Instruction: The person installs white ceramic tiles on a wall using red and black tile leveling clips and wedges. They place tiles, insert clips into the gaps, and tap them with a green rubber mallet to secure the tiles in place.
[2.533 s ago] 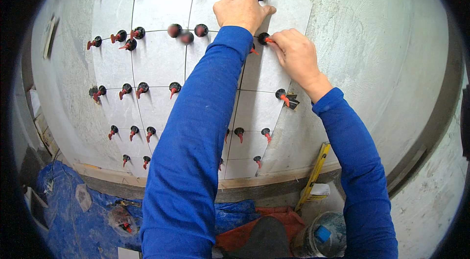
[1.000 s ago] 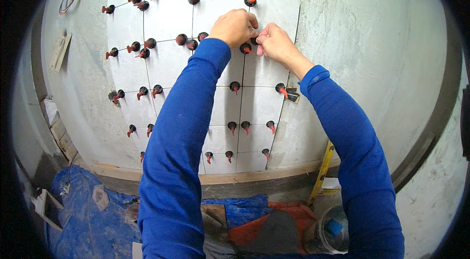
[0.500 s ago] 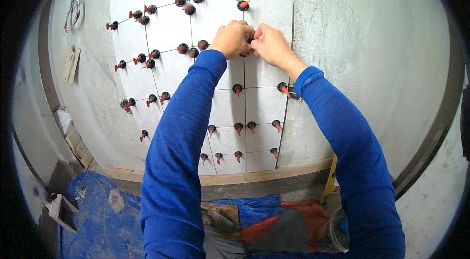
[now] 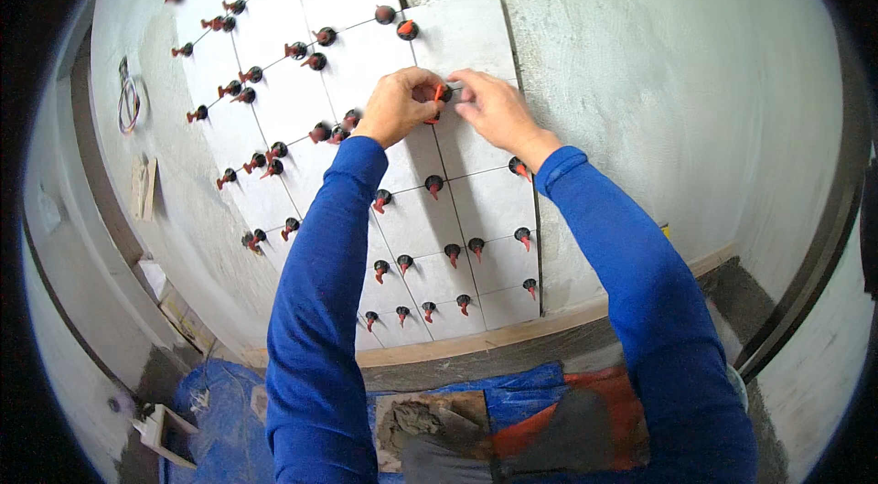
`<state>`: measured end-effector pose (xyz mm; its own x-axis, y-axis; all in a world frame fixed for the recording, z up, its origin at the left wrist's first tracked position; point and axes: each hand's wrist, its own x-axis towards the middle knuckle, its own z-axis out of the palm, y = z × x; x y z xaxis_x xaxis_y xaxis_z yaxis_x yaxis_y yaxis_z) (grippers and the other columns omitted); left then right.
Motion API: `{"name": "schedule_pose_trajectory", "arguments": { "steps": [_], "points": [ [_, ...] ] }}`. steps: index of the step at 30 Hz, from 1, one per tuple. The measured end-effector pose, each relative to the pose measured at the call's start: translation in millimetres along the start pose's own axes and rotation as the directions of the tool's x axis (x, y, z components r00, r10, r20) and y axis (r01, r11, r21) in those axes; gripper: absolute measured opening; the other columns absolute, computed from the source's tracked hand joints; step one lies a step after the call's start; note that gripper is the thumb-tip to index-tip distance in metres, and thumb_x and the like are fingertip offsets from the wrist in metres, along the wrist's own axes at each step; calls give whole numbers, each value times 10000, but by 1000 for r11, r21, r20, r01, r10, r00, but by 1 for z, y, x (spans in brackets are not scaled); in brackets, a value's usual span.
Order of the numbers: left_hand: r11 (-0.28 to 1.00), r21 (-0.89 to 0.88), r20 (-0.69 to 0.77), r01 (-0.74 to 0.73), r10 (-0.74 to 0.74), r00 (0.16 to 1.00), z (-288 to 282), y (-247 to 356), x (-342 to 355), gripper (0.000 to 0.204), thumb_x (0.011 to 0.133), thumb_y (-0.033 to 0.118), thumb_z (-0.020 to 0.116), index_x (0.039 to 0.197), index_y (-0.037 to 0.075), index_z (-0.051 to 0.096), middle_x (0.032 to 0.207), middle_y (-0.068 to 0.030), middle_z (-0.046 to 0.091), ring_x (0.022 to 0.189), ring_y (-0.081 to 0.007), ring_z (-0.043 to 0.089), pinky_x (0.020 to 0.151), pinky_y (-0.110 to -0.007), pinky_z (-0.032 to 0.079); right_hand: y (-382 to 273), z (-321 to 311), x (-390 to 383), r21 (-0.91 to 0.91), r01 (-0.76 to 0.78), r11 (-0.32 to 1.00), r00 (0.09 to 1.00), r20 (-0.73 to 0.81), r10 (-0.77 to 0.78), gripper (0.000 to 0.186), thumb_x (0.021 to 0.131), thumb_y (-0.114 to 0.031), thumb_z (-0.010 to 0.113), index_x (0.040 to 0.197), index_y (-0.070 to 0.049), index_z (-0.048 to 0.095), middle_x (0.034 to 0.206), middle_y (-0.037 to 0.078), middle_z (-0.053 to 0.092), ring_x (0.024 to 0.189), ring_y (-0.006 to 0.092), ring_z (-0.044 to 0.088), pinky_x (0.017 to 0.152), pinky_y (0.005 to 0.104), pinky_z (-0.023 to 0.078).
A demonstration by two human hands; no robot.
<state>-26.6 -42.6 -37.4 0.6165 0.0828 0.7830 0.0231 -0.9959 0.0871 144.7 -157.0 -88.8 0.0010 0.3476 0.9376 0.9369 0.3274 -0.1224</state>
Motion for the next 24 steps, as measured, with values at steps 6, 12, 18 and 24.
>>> {"name": "schedule_pose_trajectory", "arguments": {
  "steps": [6, 12, 18, 24],
  "points": [
    [997, 69, 42, 33, -36, 998, -3, 6, 1, 281, 849, 53, 791, 1120, -2, 737, 955, -76, 762, 863, -144, 713, 793, -297, 595, 11, 25, 1, 52, 0, 999, 998, -65, 3, 382, 889, -94, 682, 1271, -88, 685, 1116, 142, 708, 1042, 368, 679, 918, 448, 549],
    [996, -14, 27, 90, -90, 996, -1, 11, 1, 232, 822, 49, 808, 1043, 9, 749, 861, -42, 746, 764, -100, 664, 739, -276, 571, 20, 26, 1, 50, 39, 998, 992, -125, -32, 177, 888, -97, 698, 1058, -54, 721, 1016, 129, 722, 926, 331, 699, 812, 419, 560],
    [992, 11, 3, 129, -129, 992, 3, 17, 0, 241, 818, 62, 823, 1042, 15, 748, 837, -17, 725, 763, -87, 647, 732, -261, 560, 14, 34, -10, -8, 75, 997, 993, -92, -76, 109, 888, -149, 694, 966, -73, 702, 962, 126, 711, 893, 358, 695, 796, 471, 555],
    [992, 4, 18, 128, -128, 992, 1, 13, -3, 292, 844, 116, 834, 1107, 28, 742, 900, -38, 731, 834, -101, 647, 772, -278, 555, 21, 27, -3, 217, 26, 976, 986, -168, 11, 257, 873, -112, 716, 1129, -103, 699, 1040, 99, 709, 923, 317, 691, 810, 428, 563]
  ]
}}
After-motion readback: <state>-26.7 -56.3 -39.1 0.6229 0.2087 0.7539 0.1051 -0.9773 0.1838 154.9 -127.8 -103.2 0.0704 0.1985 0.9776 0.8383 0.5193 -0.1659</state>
